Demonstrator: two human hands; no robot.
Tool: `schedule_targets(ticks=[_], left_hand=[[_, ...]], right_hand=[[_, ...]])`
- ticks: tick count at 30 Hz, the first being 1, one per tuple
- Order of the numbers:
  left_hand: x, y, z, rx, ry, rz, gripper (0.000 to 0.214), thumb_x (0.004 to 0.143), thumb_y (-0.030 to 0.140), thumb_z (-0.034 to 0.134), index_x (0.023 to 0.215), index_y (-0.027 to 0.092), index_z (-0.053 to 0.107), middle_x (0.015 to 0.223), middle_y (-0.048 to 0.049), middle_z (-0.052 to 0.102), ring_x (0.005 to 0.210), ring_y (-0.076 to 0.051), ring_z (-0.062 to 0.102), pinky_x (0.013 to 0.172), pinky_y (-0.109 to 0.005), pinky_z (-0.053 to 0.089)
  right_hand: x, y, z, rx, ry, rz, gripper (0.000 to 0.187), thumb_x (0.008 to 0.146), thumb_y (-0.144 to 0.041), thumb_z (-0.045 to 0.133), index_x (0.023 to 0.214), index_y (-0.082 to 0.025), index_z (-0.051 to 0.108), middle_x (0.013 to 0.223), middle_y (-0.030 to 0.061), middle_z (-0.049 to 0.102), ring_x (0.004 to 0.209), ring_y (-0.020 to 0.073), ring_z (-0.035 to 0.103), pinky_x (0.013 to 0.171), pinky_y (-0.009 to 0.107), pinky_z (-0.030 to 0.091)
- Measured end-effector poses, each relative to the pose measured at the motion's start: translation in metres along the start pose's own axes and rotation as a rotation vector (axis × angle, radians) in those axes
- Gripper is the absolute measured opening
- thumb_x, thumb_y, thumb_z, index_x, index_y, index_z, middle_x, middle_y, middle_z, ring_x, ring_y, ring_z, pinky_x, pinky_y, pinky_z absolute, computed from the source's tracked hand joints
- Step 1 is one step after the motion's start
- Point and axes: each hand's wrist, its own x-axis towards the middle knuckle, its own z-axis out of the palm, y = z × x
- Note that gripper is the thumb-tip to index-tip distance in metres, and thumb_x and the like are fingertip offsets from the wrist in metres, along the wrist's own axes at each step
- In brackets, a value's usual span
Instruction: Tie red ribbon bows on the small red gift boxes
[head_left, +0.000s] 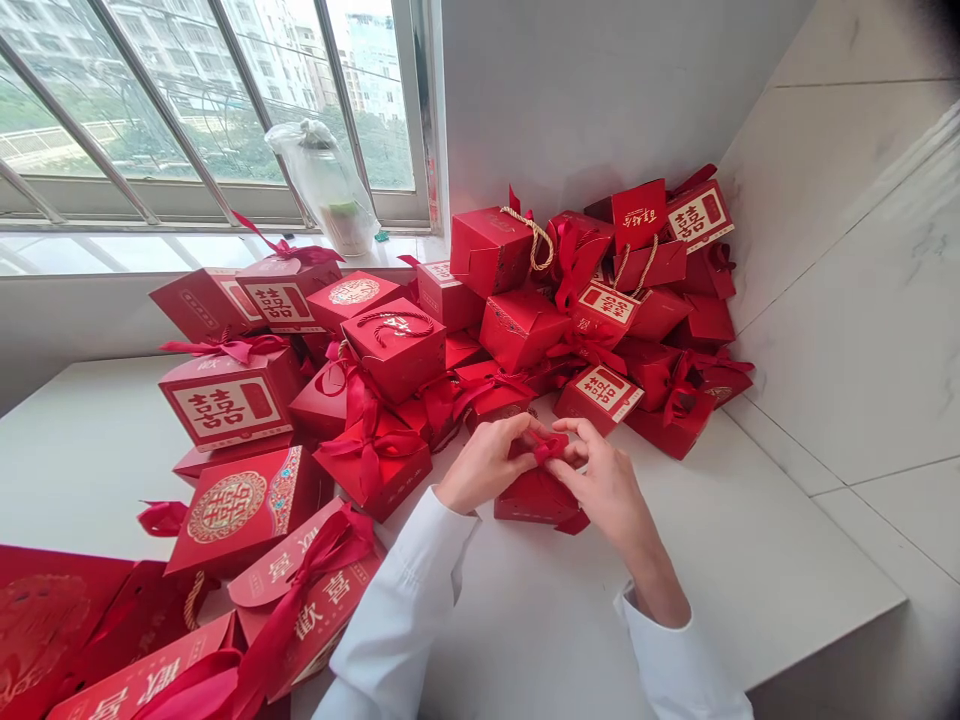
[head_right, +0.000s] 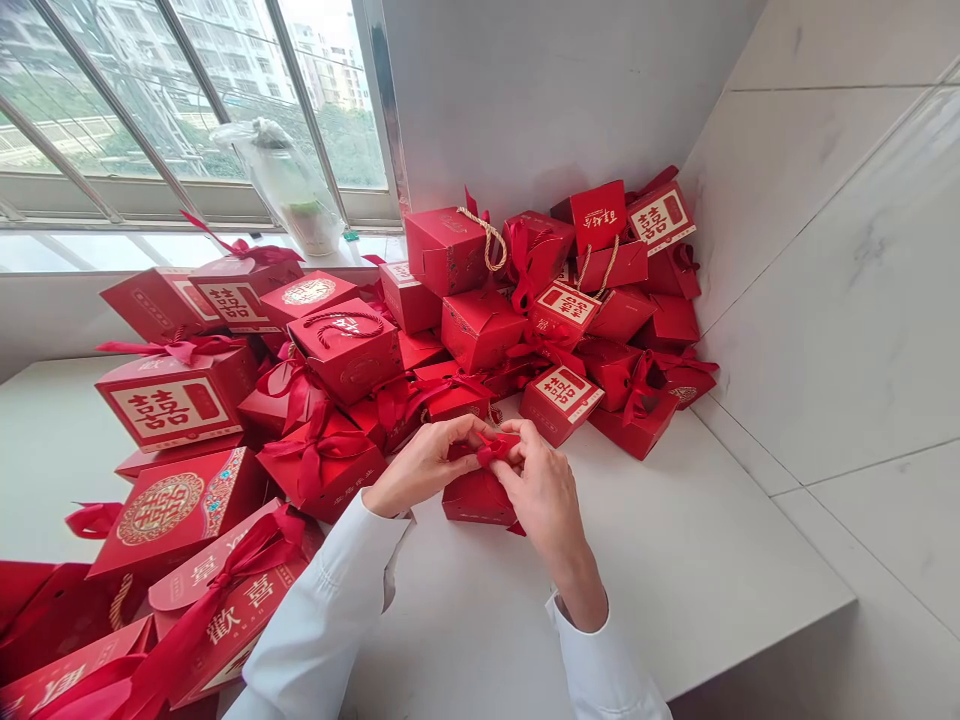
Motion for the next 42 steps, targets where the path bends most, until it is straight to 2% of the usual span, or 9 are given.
schedule_targets(ticks=[5, 10, 14, 18, 23, 26, 32, 36, 42], left_hand=[[0.000, -0.001, 0.000, -0.006, 0.011, -0.013, 0.020, 0.082, 0.020, 0.057, 0.102, 0.017, 0.061, 0.090, -0.0028, 0.072, 0.083, -0.016, 0.065, 0.072, -0.022, 0.044], [-0.001, 0.001, -0.003, -0.035, -0.005, -0.012, 0.023, 0.080, 0.015, 0.057, 0.103, 0.018, 0.059, 0.093, -0.0020, 0.072, 0.086, -0.016, 0.064, 0.076, -0.023, 0.044], [-0.004, 0.001, -0.010, -0.117, -0.041, -0.064, 0.023, 0.087, 0.019, 0.044, 0.107, 0.018, 0.055, 0.090, -0.0028, 0.071, 0.081, -0.015, 0.063, 0.070, -0.022, 0.046], [-0.005, 0.001, -0.009, -0.125, -0.004, -0.132, 0.024, 0.089, 0.020, 0.038, 0.108, 0.019, 0.054, 0.086, -0.0024, 0.071, 0.085, -0.015, 0.063, 0.074, -0.023, 0.047], [-0.004, 0.007, -0.004, 0.025, 0.042, -0.160, 0.024, 0.086, 0.018, 0.040, 0.105, 0.022, 0.054, 0.075, 0.0019, 0.069, 0.064, -0.013, 0.057, 0.060, -0.021, 0.042], [-0.005, 0.010, -0.002, 0.041, 0.068, -0.180, 0.023, 0.085, 0.017, 0.041, 0.103, 0.021, 0.055, 0.067, 0.0031, 0.066, 0.055, -0.011, 0.053, 0.055, -0.020, 0.040], [-0.005, 0.003, 0.005, -0.136, 0.118, -0.294, 0.021, 0.079, 0.017, 0.047, 0.099, 0.020, 0.055, 0.060, 0.0039, 0.062, 0.046, -0.011, 0.054, 0.051, -0.021, 0.045], [-0.003, -0.005, 0.008, -0.254, 0.119, -0.325, 0.025, 0.076, 0.019, 0.053, 0.101, 0.019, 0.054, 0.060, 0.0028, 0.062, 0.045, -0.011, 0.054, 0.044, -0.020, 0.044], [0.000, -0.014, 0.008, -0.402, 0.061, -0.314, 0.035, 0.072, 0.018, 0.058, 0.107, 0.017, 0.052, 0.073, -0.0013, 0.068, 0.047, -0.009, 0.053, 0.039, -0.017, 0.041]], right_hand=[[0.003, -0.002, -0.004, 0.028, -0.068, -0.043, 0.019, 0.083, -0.033, 0.055, 0.100, -0.029, 0.062, 0.069, -0.0018, 0.066, 0.062, 0.0175, 0.059, 0.057, 0.026, 0.041], [0.007, -0.001, -0.007, -0.003, -0.079, -0.068, 0.019, 0.082, -0.029, 0.055, 0.098, -0.028, 0.066, 0.072, -0.0012, 0.068, 0.064, 0.0169, 0.059, 0.058, 0.025, 0.042], [0.010, 0.002, -0.008, -0.002, -0.109, -0.062, 0.016, 0.081, -0.030, 0.055, 0.083, -0.024, 0.069, 0.074, -0.0001, 0.068, 0.059, 0.0151, 0.055, 0.055, 0.025, 0.040], [0.010, 0.004, -0.006, -0.018, -0.086, -0.082, 0.015, 0.079, -0.028, 0.054, 0.076, -0.021, 0.067, 0.069, -0.0011, 0.065, 0.056, 0.0132, 0.051, 0.053, 0.023, 0.038], [0.009, 0.004, -0.003, -0.033, -0.051, -0.078, 0.014, 0.079, -0.028, 0.055, 0.076, -0.021, 0.066, 0.064, -0.0021, 0.063, 0.052, 0.0116, 0.048, 0.051, 0.022, 0.036], [0.008, 0.004, -0.002, -0.037, -0.037, -0.056, 0.012, 0.079, -0.028, 0.055, 0.077, -0.021, 0.065, 0.063, -0.0027, 0.062, 0.052, 0.0114, 0.047, 0.051, 0.022, 0.036], [0.007, 0.005, 0.000, -0.011, -0.034, -0.038, 0.016, 0.079, -0.034, 0.055, 0.074, -0.022, 0.064, 0.059, -0.0032, 0.059, 0.053, 0.0122, 0.046, 0.051, 0.023, 0.036], [0.006, 0.004, 0.003, -0.047, -0.029, -0.037, 0.015, 0.079, -0.034, 0.056, 0.074, -0.022, 0.063, 0.055, -0.0045, 0.056, 0.050, 0.0117, 0.046, 0.050, 0.023, 0.035], [0.009, 0.006, 0.005, -0.085, -0.012, -0.080, 0.009, 0.078, -0.030, 0.057, 0.077, -0.023, 0.062, 0.055, -0.0060, 0.054, 0.049, 0.0111, 0.046, 0.051, 0.022, 0.035]])
